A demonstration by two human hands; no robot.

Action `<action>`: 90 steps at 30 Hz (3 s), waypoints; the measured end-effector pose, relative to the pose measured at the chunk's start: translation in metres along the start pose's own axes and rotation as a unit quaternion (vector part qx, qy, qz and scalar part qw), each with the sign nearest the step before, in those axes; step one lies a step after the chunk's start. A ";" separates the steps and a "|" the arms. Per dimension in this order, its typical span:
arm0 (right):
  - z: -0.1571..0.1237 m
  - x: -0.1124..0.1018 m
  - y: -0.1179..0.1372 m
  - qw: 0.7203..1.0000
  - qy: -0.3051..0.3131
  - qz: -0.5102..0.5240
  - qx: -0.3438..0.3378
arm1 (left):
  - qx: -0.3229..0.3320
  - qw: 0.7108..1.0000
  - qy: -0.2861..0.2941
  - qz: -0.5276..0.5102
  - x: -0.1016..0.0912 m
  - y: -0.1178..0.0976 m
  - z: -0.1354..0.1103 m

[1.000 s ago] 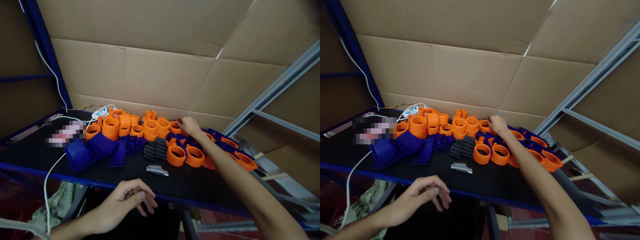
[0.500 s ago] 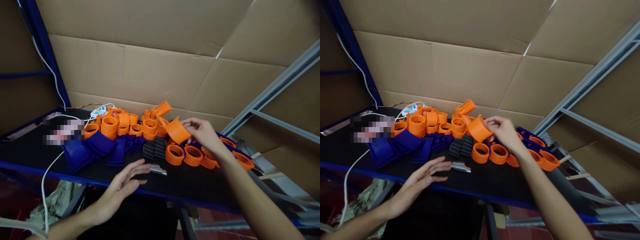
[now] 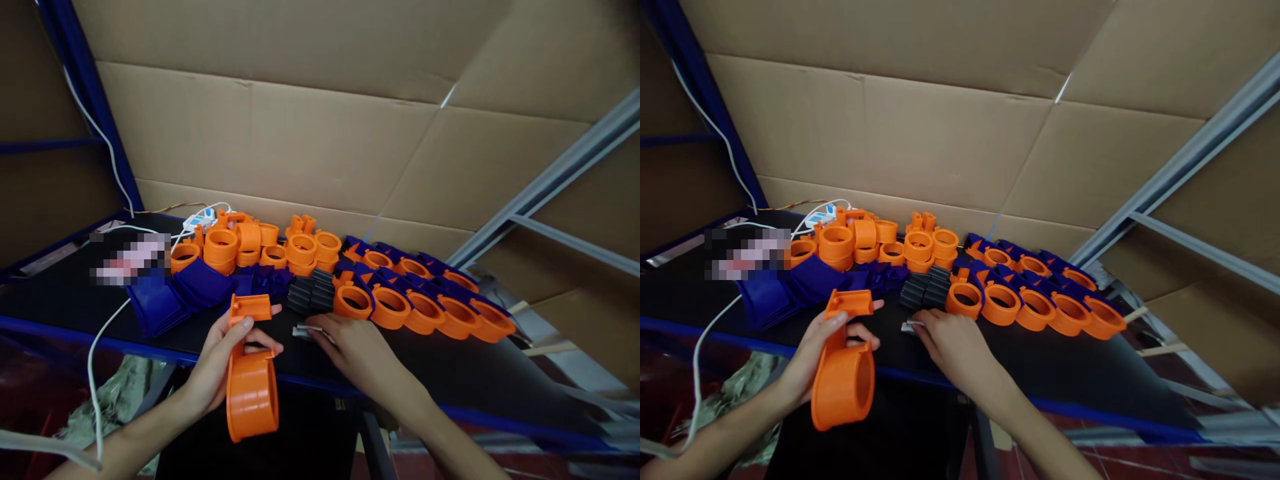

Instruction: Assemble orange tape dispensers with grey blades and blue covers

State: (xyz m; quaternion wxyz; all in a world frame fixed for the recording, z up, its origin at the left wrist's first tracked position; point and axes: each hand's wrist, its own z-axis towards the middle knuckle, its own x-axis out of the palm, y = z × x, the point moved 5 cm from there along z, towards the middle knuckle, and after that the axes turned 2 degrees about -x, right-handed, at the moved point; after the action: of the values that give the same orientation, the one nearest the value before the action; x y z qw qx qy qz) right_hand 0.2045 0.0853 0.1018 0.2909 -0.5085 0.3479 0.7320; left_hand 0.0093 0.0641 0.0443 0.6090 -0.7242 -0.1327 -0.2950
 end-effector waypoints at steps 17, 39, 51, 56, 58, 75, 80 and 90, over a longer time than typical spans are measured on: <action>0.007 -0.019 -0.010 0.993 -0.040 0.110 0.004 | -0.027 0.997 0.018 0.072 0.005 0.010 0.012; 0.037 0.001 0.017 0.984 -0.033 0.162 -0.060 | -0.024 0.994 0.038 0.101 0.006 0.014 0.014; 0.035 0.023 -0.015 0.984 0.040 -0.171 0.016 | -0.026 0.999 0.004 0.037 0.002 0.013 0.018; 0.039 0.031 -0.018 0.985 0.043 -0.167 0.025 | -0.025 0.999 0.000 0.040 0.000 0.013 0.019; 0.038 0.028 -0.020 0.991 0.039 -0.130 0.018 | -0.018 0.999 -0.011 0.039 -0.002 0.013 0.020; 0.027 0.025 0.013 0.968 -0.165 0.170 -0.080 | 0.012 0.995 0.032 0.089 -0.001 0.012 0.024; 0.017 0.031 0.019 0.966 -0.221 0.080 -0.105 | 0.011 0.994 0.033 0.103 -0.001 0.013 0.024; 0.010 0.029 0.038 0.962 -0.226 0.110 -0.103 | -0.024 0.997 0.011 0.076 -0.005 0.020 0.023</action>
State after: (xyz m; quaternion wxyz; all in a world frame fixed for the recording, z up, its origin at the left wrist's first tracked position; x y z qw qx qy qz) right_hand 0.1603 0.0727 0.0852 0.2257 -0.3157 0.2502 0.8870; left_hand 0.0221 0.0824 0.0237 0.6133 -0.7434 -0.0634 -0.2592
